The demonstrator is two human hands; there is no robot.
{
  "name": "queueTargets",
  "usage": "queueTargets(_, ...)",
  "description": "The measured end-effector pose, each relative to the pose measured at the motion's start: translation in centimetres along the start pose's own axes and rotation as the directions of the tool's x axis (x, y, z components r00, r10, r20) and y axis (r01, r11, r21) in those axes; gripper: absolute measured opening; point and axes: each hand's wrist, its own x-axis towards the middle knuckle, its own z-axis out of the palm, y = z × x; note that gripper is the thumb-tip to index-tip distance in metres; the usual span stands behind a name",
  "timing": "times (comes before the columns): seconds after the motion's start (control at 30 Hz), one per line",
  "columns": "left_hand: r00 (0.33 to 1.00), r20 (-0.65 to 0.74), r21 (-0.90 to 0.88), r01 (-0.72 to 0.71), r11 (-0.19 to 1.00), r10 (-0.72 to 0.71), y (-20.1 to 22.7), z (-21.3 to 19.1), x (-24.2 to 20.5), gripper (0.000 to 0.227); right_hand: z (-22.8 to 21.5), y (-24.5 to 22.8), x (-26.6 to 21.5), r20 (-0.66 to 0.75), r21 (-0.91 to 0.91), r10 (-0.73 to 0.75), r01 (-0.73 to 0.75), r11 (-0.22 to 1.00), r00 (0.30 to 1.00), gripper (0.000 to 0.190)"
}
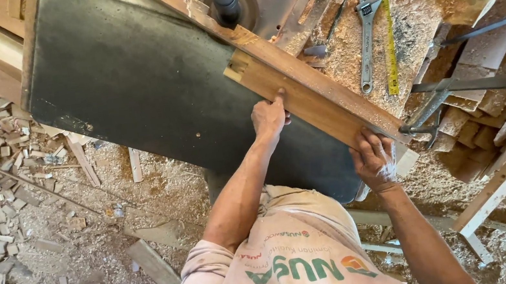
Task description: Measuring wooden boards with a tape measure and feeding them through a woodworking machine to create profiles.
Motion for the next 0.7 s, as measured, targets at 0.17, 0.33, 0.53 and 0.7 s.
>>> queueTargets(0.17,1.000,-0.030,0.036,0.006,0.999,-0.005,-0.1,-0.5,1.2,0.052,0.7,-0.7,0.7,-0.007,0.037,0.025,-0.024,0.999,1.000,0.034)
queueTargets(0.33,1.000,-0.020,0.042,0.021,0.999,-0.021,0.6,-1.4,1.4,0.054,0.7,-1.2,1.8,0.004,0.053,0.028,-0.028,0.998,1.000,0.036)
queueTargets(0.53,1.000,-0.023,0.041,0.018,0.999,-0.017,0.7,-1.9,1.9,0.054,1.4,-1.4,1.8,0.014,0.073,0.036,-0.037,0.997,0.999,0.036)
queueTargets(0.7,0.999,-0.042,0.034,0.013,0.999,-0.011,0.9,-2.3,2.1,0.054,1.9,-1.7,2.1,0.012,0.059,0.034,-0.034,0.998,0.999,0.038)
